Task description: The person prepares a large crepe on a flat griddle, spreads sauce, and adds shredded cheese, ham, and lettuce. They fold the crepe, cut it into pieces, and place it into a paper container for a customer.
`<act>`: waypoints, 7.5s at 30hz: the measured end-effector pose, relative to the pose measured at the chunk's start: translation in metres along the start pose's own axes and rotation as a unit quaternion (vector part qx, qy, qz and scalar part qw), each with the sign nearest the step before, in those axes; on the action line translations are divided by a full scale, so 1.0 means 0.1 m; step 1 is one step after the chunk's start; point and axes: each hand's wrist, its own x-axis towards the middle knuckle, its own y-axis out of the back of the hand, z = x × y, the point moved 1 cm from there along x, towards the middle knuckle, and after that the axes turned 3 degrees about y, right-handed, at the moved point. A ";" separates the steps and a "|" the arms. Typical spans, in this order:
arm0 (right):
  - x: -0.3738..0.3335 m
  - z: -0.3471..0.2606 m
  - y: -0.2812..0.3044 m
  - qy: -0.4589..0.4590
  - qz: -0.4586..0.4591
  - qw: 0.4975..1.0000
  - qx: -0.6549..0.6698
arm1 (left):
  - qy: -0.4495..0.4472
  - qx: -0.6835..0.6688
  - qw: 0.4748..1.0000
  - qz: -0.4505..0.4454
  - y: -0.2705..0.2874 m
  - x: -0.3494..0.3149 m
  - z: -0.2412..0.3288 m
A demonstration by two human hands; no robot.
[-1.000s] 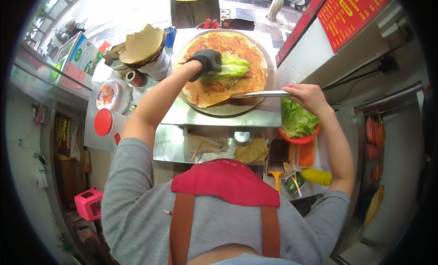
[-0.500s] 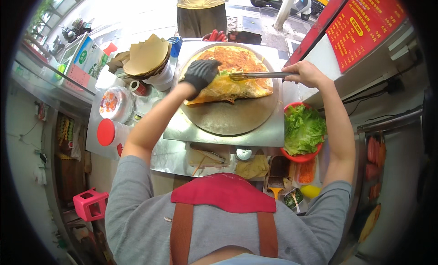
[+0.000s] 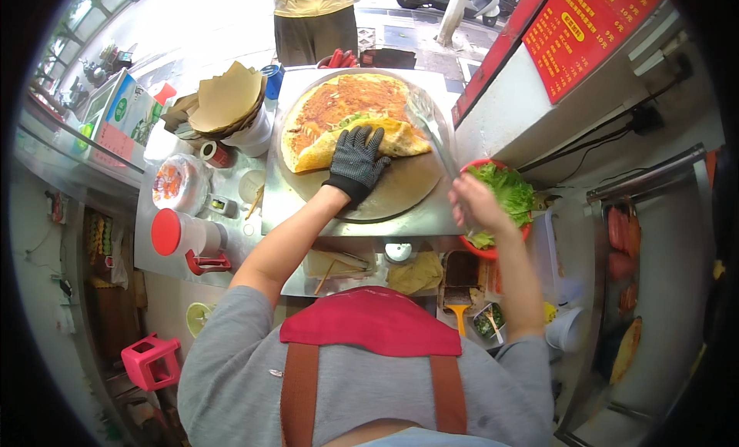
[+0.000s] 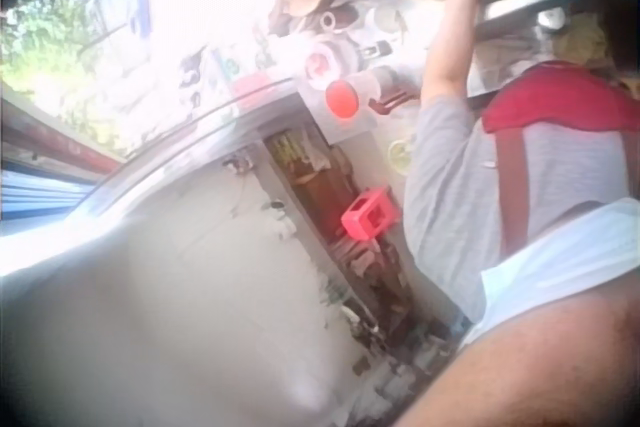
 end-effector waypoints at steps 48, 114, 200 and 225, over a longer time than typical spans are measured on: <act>-0.79 0.54 -0.74 -0.002 0.107 0.990 0.093 | -0.148 -0.039 0.978 -0.145 0.22 0.28 -0.34; -2.15 2.24 -1.14 -0.048 0.569 0.809 0.140 | 0.151 -0.002 0.988 -0.007 1.39 -1.18 -0.72; -0.91 0.57 0.40 0.209 0.385 0.885 0.160 | 0.019 -0.036 0.989 -0.145 0.61 0.17 0.19; -3.82 4.59 -0.33 -0.420 0.657 0.616 -0.117 | -0.106 -0.080 0.986 -0.102 1.16 -0.20 1.13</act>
